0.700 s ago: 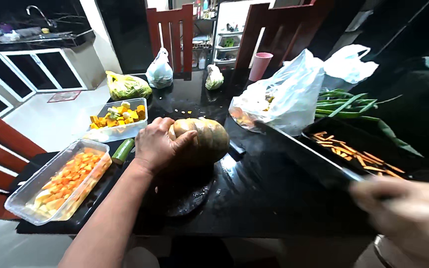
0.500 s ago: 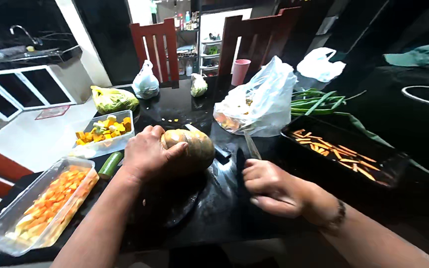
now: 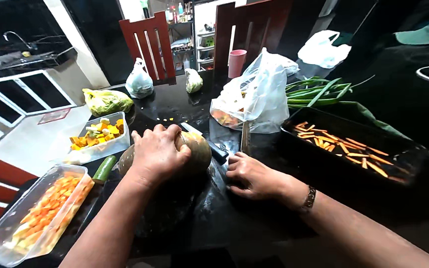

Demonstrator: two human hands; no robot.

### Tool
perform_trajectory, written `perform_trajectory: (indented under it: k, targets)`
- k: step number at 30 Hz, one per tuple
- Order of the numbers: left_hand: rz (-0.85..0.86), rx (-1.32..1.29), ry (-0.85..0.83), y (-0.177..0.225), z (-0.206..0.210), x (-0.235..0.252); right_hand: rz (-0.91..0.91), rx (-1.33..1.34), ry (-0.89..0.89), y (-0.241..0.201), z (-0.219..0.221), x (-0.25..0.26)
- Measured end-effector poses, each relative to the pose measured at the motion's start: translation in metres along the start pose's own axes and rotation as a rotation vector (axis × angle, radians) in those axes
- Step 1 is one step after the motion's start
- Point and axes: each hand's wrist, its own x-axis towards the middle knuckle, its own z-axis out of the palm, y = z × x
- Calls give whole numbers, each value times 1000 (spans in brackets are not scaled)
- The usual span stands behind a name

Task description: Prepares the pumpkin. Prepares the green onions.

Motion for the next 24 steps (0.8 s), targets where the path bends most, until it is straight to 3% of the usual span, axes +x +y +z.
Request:
perform_trajectory:
  k: [4,6,12,17,24]
  targets:
    - [54,23,75,-3,7,2,37,29,474,-34,-28,33]
    - [93,4,102,-6,9,1,40,81,578,-54,-40,58]
    - [138,-64,152,-19,9,-10,191,90,515,-63,-8,126]
    - [171,-143,281,-34,18,-15,229,134,578,-62,2,135]
    - [171,-115,331,-37,21,-19,193,194,622,-52,9,132]
